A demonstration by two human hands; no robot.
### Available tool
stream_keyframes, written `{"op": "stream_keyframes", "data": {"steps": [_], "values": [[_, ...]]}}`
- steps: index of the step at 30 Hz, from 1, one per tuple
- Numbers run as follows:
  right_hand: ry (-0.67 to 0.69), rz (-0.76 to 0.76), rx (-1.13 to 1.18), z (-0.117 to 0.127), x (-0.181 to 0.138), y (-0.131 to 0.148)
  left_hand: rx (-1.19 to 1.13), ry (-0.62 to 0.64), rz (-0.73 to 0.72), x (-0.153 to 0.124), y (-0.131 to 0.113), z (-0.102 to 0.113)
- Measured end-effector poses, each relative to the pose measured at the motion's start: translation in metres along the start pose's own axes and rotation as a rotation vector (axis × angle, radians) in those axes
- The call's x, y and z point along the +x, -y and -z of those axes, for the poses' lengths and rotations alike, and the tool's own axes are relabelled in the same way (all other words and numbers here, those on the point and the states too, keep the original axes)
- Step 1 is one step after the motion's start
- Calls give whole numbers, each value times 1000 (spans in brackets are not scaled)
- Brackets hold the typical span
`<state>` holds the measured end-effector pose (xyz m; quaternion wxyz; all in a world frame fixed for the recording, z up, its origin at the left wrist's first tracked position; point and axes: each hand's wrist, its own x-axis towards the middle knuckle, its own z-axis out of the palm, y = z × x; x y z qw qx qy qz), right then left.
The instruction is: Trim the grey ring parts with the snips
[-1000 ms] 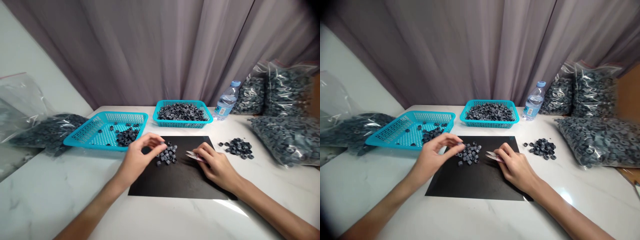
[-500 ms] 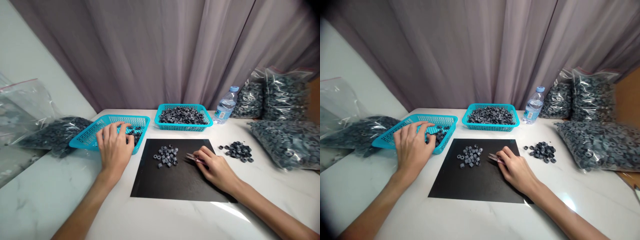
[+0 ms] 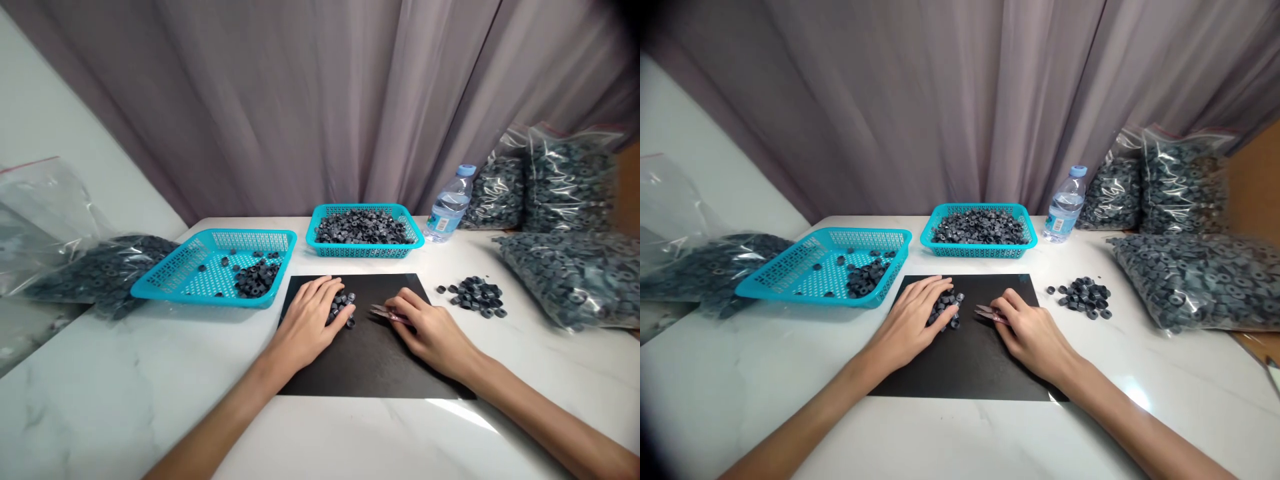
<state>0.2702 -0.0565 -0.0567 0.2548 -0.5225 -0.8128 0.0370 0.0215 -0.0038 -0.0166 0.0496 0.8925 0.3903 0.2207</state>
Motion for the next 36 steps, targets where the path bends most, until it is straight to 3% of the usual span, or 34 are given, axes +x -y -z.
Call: {"op": "stream_keyframes", "data": {"steps": [12,26,33,36], "values": [[6,-3,-2,1,0,0,-20,-1,-25,3,-3,1],[37,-25,39,1,1,-1,-168,-15,111,2,-3,-1],[56,-34,31,1,1,-1,-415,-245,151,2,-5,-2],[52,-37,32,2,2,-1,-734,-250,276,0,-13,3]]}}
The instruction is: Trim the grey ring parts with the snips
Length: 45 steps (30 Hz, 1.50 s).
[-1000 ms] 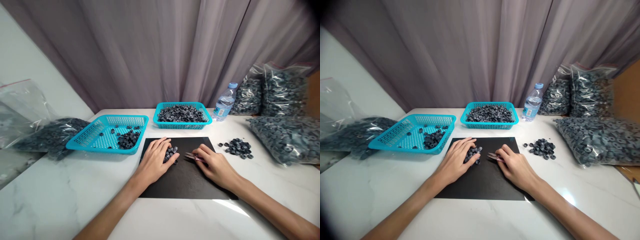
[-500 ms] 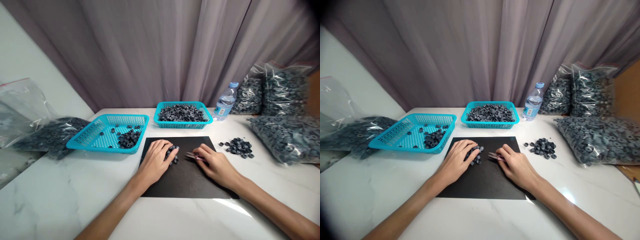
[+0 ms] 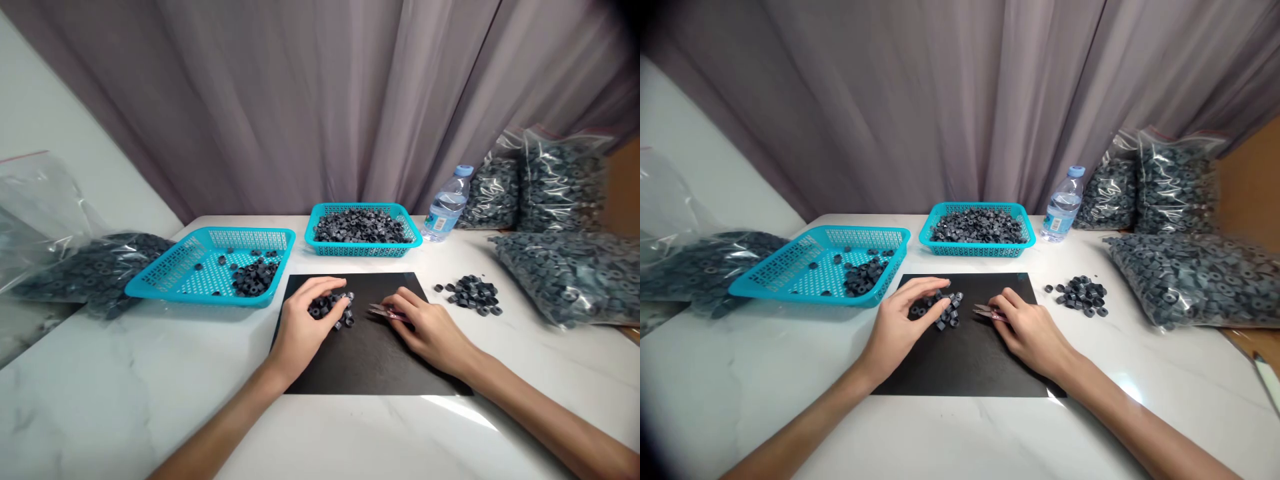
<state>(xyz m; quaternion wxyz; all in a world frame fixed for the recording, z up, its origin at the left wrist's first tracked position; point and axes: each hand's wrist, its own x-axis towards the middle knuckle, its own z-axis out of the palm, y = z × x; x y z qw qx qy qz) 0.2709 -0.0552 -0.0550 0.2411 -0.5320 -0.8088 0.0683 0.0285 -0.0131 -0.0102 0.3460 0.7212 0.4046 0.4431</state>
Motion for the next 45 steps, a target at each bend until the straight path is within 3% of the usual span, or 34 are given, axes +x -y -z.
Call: {"op": "stream_keyframes", "data": {"steps": [4,9,27,45], "values": [[-8,8,3,0,0,-1,-427,19,336,-3,-10,-1],[-16,12,-6,0,-1,-2,-559,13,449,-3,-13,-4],[-40,24,12,1,1,-2,-599,260,454,-13,-26,-7],[-36,24,21,2,1,-1,-586,301,370,-17,-28,-8]]}}
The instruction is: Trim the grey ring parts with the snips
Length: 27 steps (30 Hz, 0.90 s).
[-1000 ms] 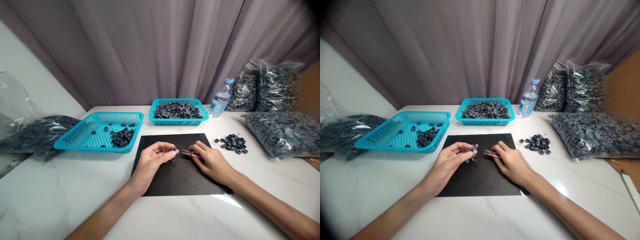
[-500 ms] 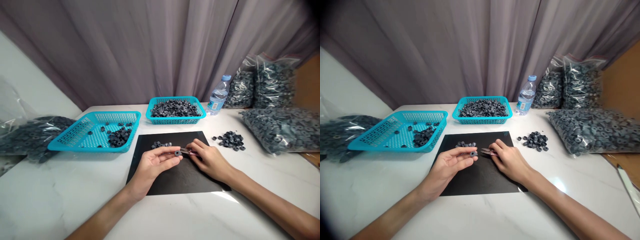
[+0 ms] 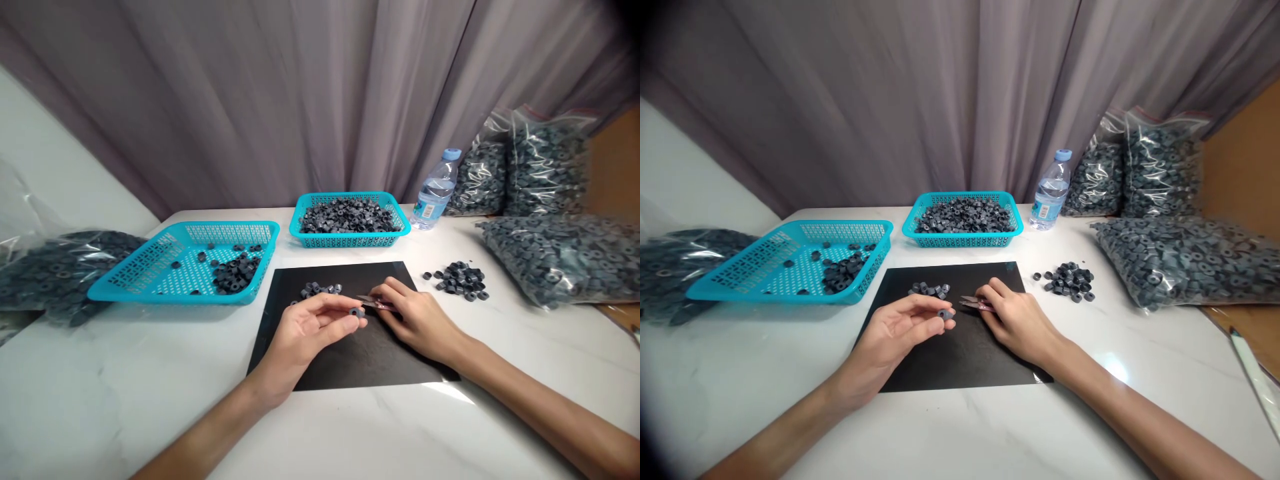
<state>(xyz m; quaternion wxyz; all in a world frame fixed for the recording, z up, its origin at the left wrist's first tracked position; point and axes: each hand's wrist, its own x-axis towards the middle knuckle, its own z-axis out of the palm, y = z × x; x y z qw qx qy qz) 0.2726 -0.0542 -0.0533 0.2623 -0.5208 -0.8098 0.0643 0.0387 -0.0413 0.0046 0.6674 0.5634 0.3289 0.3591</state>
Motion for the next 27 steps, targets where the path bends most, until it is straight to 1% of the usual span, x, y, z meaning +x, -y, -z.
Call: {"op": "stream_keyframes", "data": {"steps": [4,6,10,12,14,15,17,20,27], "values": [[-5,-10,23,2,1,0,-1,-10,-6,0,0,0],[-17,-56,76,4,2,0,-10,-16,-8,0,0,0],[-53,-229,290,10,4,6,-52,-40,-13,0,-3,-2],[-93,-255,447,11,3,14,-74,-51,-2,0,-3,-3],[-151,-230,558,11,0,23,-85,-44,8,-1,-4,-3],[-168,-210,576,10,-2,27,-87,-38,8,-1,-5,-3],[-218,-158,573,7,-5,34,-80,-27,-5,-2,-6,-2],[-296,-81,561,5,-9,36,-60,-13,-30,-2,-7,-1],[-321,0,552,4,-13,34,-52,-26,-70,-1,-6,-1]]}}
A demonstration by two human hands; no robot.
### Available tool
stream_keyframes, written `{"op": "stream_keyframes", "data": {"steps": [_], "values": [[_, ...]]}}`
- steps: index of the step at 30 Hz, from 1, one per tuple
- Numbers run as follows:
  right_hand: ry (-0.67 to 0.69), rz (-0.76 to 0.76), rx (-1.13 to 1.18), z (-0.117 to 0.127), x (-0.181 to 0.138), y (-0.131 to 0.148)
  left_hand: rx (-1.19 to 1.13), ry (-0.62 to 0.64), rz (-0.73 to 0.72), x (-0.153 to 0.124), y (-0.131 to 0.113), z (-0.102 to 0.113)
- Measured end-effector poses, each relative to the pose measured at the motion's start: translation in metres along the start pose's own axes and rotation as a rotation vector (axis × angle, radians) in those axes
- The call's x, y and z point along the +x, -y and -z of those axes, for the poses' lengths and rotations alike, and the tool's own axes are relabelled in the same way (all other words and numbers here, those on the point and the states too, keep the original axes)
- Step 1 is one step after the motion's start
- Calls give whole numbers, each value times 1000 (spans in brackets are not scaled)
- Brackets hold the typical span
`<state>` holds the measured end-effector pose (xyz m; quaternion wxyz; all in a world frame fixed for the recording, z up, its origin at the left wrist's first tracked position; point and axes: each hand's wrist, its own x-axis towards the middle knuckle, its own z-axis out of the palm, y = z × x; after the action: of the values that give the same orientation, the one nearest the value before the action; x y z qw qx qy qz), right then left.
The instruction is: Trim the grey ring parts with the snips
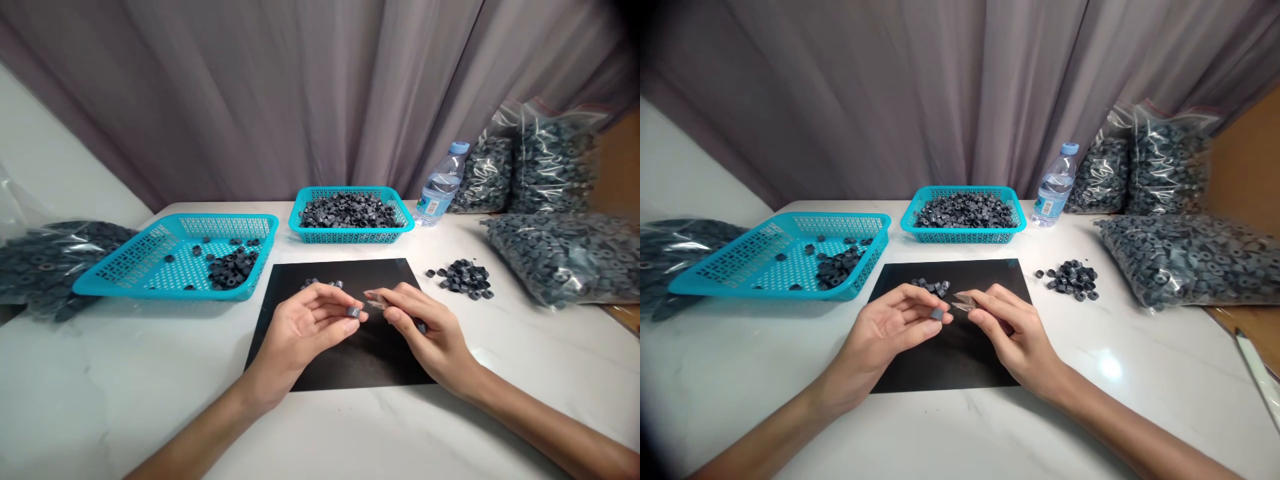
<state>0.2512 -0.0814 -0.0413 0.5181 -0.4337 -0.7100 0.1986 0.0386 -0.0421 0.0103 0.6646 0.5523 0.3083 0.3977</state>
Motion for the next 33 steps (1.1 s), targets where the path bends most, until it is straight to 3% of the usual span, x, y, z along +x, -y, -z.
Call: {"op": "stream_keyframes", "data": {"steps": [9,17,33], "values": [[49,70,63,-1,-3,2,86,-11,-82,-1,0,1],[13,105,42,0,-3,4,235,-18,-178,-1,2,4],[51,168,32,1,-4,4,125,25,-97,-3,-2,1]]}}
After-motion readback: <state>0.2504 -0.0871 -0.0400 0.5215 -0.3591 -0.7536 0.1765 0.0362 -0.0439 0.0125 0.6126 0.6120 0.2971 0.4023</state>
